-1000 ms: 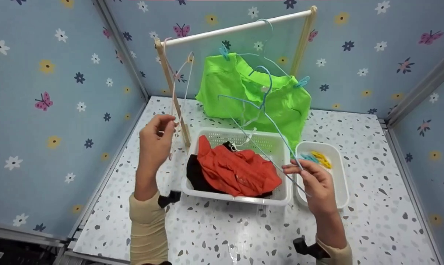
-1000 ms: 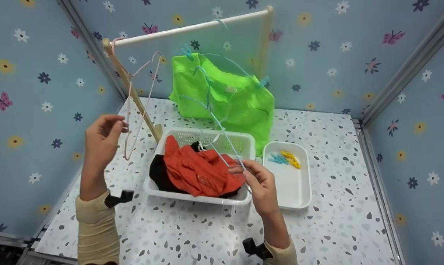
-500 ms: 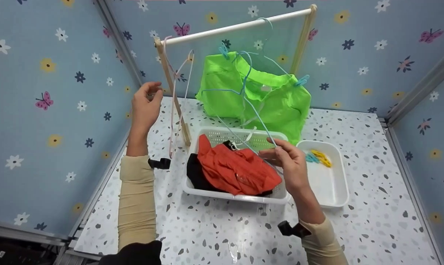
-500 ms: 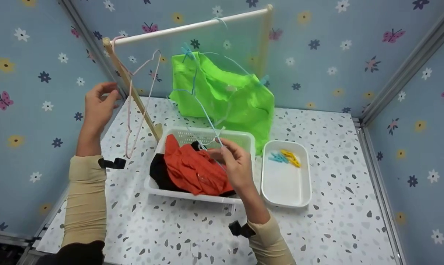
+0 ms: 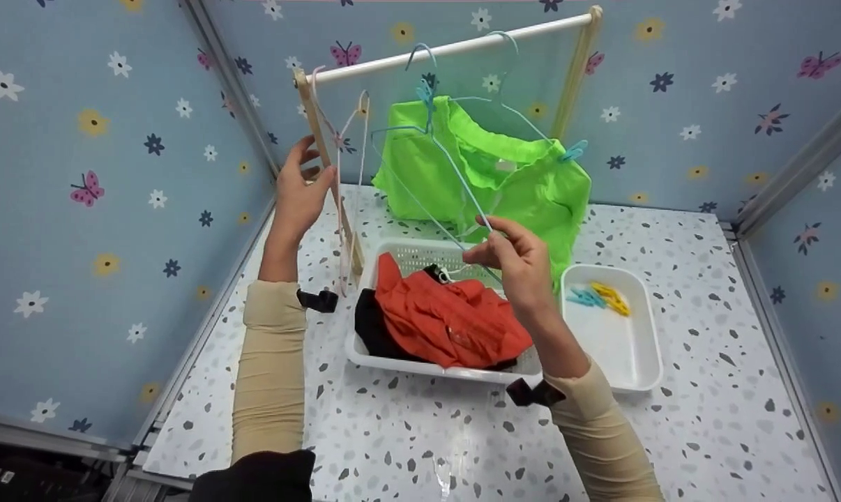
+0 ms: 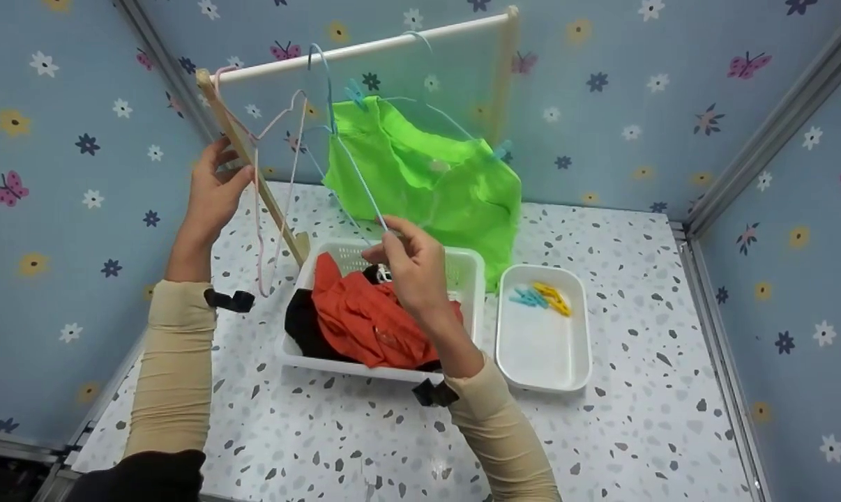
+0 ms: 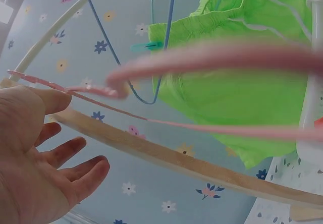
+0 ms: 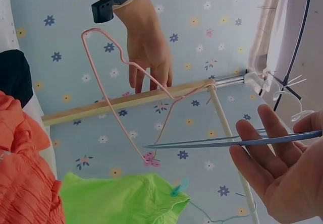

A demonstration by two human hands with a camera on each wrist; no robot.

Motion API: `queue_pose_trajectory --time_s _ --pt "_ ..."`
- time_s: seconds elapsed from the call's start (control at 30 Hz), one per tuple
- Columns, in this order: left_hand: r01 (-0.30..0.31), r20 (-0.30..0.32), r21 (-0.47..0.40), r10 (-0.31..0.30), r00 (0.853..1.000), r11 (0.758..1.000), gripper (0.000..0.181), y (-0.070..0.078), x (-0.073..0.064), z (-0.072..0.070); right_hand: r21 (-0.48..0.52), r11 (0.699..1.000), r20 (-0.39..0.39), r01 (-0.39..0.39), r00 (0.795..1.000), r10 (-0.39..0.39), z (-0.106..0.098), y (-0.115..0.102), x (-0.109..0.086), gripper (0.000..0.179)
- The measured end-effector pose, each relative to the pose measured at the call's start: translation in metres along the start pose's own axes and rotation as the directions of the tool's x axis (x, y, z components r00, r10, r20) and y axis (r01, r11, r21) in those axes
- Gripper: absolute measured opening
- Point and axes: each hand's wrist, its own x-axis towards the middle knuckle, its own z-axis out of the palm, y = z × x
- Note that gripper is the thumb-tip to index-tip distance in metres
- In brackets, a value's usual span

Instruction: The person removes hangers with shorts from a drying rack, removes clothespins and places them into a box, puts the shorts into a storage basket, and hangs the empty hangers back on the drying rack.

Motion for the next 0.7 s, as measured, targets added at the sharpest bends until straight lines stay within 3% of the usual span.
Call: queue_pose_trajectory --time_s 0.27,0.5,0.7 --pt "-0.017 -0.058 -0.014 0.017 0.998 1.0 0.052 -0.003 0.009 0.01 -0.017 1.0 0.027 0.006 1.0 -0.005 0.012 0.005 0.018 0.027" --pt "-0.083 -0.108 -0.033 0.08 0.991 0.996 0.044 -0.012 0.014 0.016 -0.016 1.0 0.036 -0.017 0.999 0.018 0.025 0.011 0.033 0.027" --pt "-0.071 -0.128 -0.005 0.07 0.989 0.997 0.044 -0.011 0.014 0.014 -0.044 0.999 0.06 -0.031 0.998 0.034 0.035 0.022 0.041 0.027"
